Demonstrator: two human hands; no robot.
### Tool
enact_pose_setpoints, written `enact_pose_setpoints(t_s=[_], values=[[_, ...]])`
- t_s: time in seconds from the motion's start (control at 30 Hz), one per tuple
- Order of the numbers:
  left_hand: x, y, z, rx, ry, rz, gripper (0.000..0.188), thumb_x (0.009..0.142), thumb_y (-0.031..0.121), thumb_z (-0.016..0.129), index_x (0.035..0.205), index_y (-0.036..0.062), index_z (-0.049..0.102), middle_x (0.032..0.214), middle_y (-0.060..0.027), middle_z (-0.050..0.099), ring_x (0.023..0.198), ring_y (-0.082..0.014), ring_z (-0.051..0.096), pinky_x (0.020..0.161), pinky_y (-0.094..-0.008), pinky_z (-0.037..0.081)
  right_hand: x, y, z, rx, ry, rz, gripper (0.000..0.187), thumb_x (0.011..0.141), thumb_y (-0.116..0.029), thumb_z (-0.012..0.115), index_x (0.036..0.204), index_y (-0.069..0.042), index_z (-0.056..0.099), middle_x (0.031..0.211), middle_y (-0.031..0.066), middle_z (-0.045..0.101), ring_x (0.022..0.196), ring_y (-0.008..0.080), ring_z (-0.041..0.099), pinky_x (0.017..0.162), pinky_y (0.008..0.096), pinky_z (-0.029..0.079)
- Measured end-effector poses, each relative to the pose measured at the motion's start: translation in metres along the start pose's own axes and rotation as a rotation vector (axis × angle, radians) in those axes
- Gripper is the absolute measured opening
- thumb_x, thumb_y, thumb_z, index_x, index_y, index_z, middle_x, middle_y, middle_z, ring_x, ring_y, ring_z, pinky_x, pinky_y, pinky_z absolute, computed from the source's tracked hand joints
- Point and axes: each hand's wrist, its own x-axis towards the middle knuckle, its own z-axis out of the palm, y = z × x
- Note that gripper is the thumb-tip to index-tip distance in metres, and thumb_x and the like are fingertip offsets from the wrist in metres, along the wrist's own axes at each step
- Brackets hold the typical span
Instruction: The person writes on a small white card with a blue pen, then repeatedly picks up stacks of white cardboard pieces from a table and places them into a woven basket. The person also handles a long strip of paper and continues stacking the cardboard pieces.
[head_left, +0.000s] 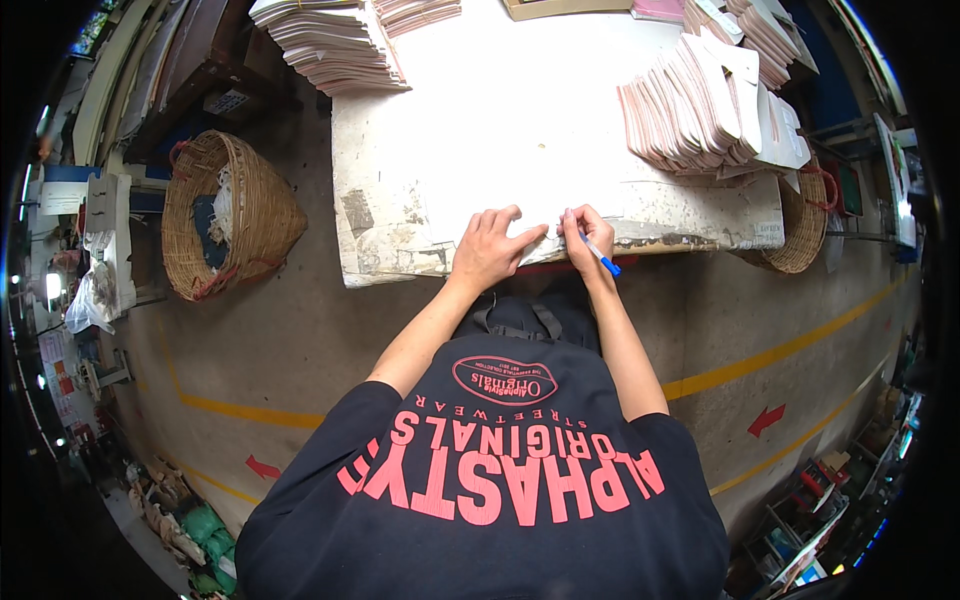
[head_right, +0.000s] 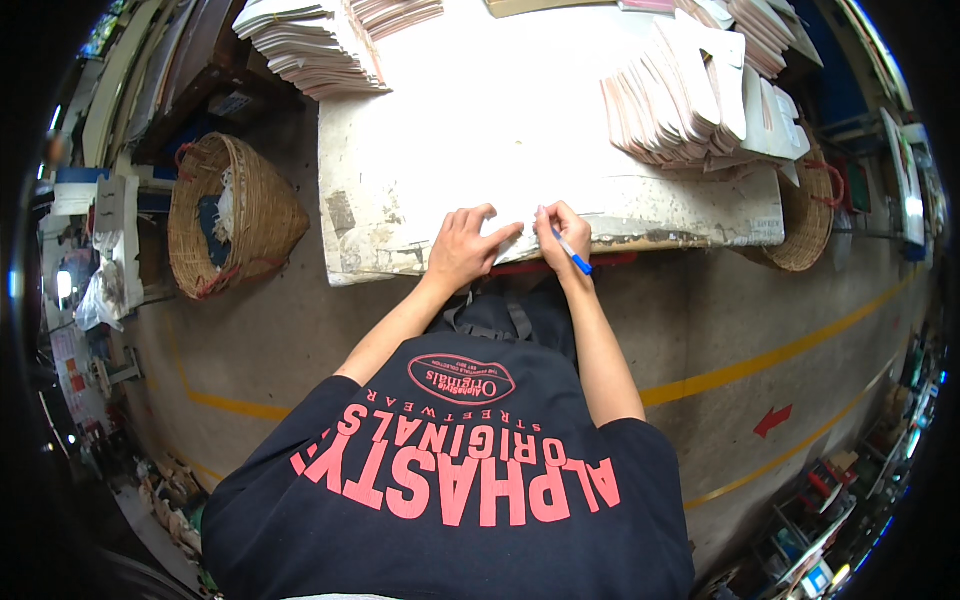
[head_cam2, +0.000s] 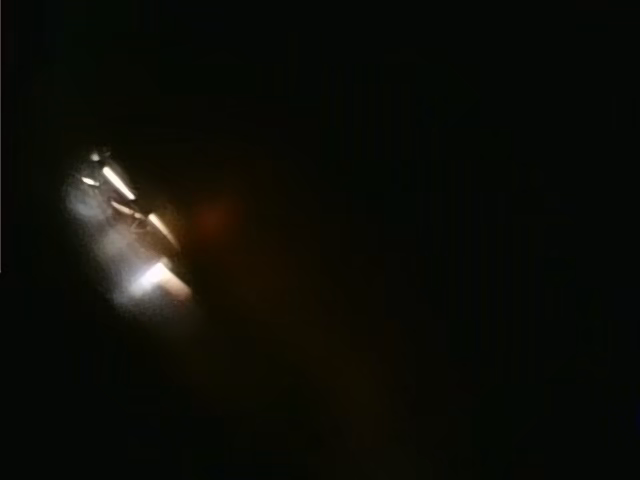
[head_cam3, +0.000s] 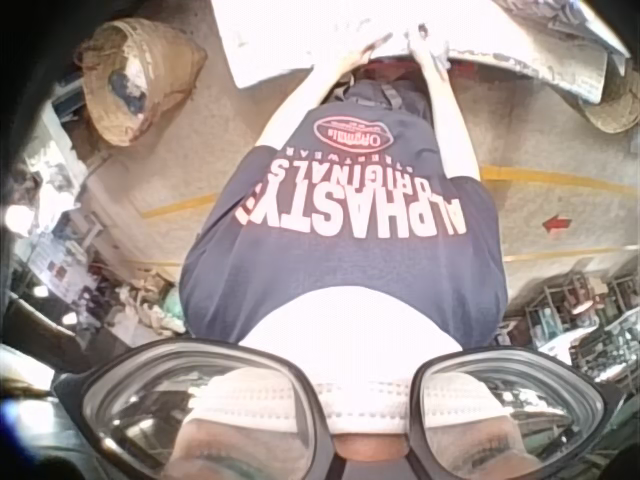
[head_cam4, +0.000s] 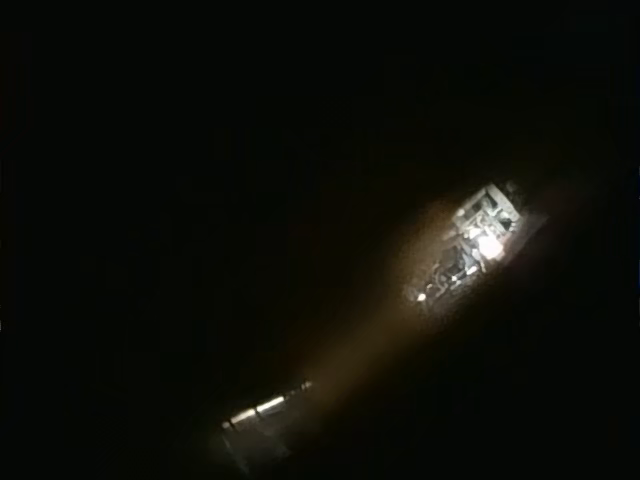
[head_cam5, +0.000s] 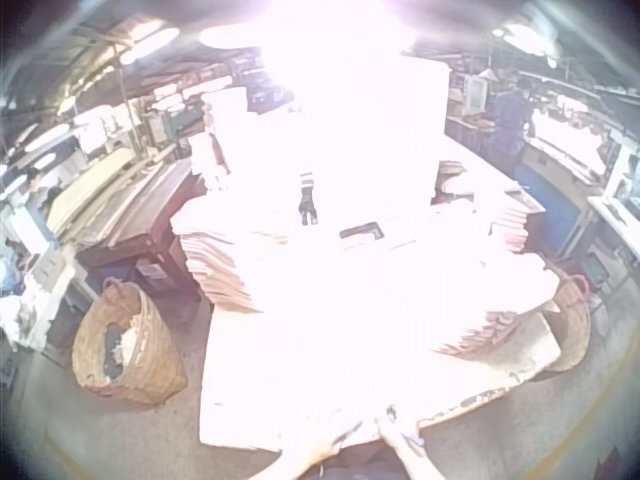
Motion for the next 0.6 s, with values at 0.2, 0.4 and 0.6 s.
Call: enact_pose_setpoints(t_s=[0.2,0.4,0.6], values=[[0.0001,-0.0005,0.0034,0.015,0.028,0.011,0.041,0.089,0.024,0.075,0.128,0.0376,0.074,0.121,-0.0053,0.06,0.107,-0.0251,0.058,0.091,-0.0401,0.047,-0.0021,0.0117,0.0001,-0.014,-0.001,-0.04,0.039,0.111,-0.024,0.058,0.08,-0.002,0.061,0.062,0.0007,0.059,0.061,0.0054,0.053,0.056,0.0265,0.043],[0.001,0.0005,0.0024,0.025,0.017,-0.006,0.043,0.086,0.02,0.076,0.126,0.0369,0.074,0.12,-0.0052,0.06,0.107,-0.0252,0.058,0.09,-0.0402,0.047,-0.0005,0.0102,0.0008,-0.184,-0.005,-0.138,0.045,0.114,-0.028,0.052,0.077,-0.003,0.056,0.06,0.0026,0.055,0.056,0.0102,0.049,0.053,0.0333,0.042],[0.0022,0.0011,0.001,0.035,0.021,-0.004,0.046,0.083,0.018,0.076,0.126,0.0373,0.074,0.121,-0.0048,0.06,0.106,-0.0255,0.057,0.089,-0.04,0.047,-0.0037,0.0064,0.0026,-0.13,0.0,-0.073,0.043,0.114,-0.026,0.051,0.079,-0.002,0.056,0.059,0.0055,0.052,0.055,0.0129,0.048,0.054,0.0356,0.042]])
